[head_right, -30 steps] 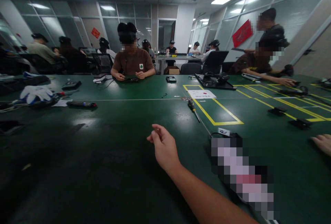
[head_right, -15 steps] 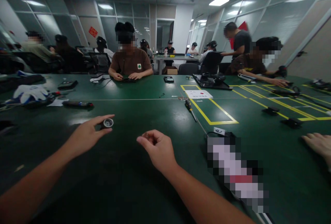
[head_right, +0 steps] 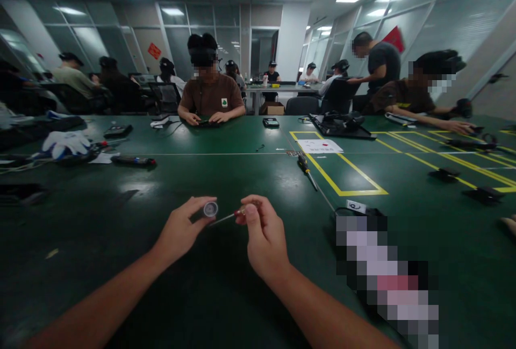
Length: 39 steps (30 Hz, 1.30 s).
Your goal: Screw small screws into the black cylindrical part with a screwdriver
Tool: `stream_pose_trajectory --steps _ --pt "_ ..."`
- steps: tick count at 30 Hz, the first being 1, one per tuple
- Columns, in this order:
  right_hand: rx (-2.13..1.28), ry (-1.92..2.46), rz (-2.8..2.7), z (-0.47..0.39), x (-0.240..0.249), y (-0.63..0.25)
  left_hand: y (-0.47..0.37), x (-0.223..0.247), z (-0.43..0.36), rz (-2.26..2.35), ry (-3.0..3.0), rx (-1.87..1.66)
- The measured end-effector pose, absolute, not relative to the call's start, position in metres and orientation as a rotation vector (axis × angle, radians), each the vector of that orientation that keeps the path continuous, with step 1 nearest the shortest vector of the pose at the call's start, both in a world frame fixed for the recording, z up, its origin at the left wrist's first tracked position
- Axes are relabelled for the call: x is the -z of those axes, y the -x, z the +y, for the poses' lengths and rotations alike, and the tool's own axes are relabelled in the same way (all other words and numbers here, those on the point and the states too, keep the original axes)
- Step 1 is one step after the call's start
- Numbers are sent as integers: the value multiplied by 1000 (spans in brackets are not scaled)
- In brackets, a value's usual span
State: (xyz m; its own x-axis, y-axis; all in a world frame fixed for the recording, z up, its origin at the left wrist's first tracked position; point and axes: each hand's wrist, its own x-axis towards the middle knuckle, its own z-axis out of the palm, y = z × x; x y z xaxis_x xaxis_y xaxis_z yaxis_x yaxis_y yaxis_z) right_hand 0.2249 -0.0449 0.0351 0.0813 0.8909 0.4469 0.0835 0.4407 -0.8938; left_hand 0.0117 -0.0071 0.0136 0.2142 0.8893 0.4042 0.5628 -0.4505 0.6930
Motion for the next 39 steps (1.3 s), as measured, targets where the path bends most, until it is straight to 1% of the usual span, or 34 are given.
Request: stream_pose_trajectory --steps 4,17,26,32,39 --pt "-666 996 -1416 -45 -35 -225 -10 -11 -4 1364 -2085 -1076" --pt "-486 1147 -1673 -44 -37 -228 -8 -13 -5 1349 -2064 -1113" --pt "-585 1093 -1745 -46 -38 -228 -8 -11 -5 1303 -2072 -1117" --pt "-708 1015 -1707 -49 -38 -227 -9 -10 -7 1318 -2150 -1081" --pt "-615 1076 -1626 -50 -40 -221 -9 -7 -5 1296 -2159 -1100"
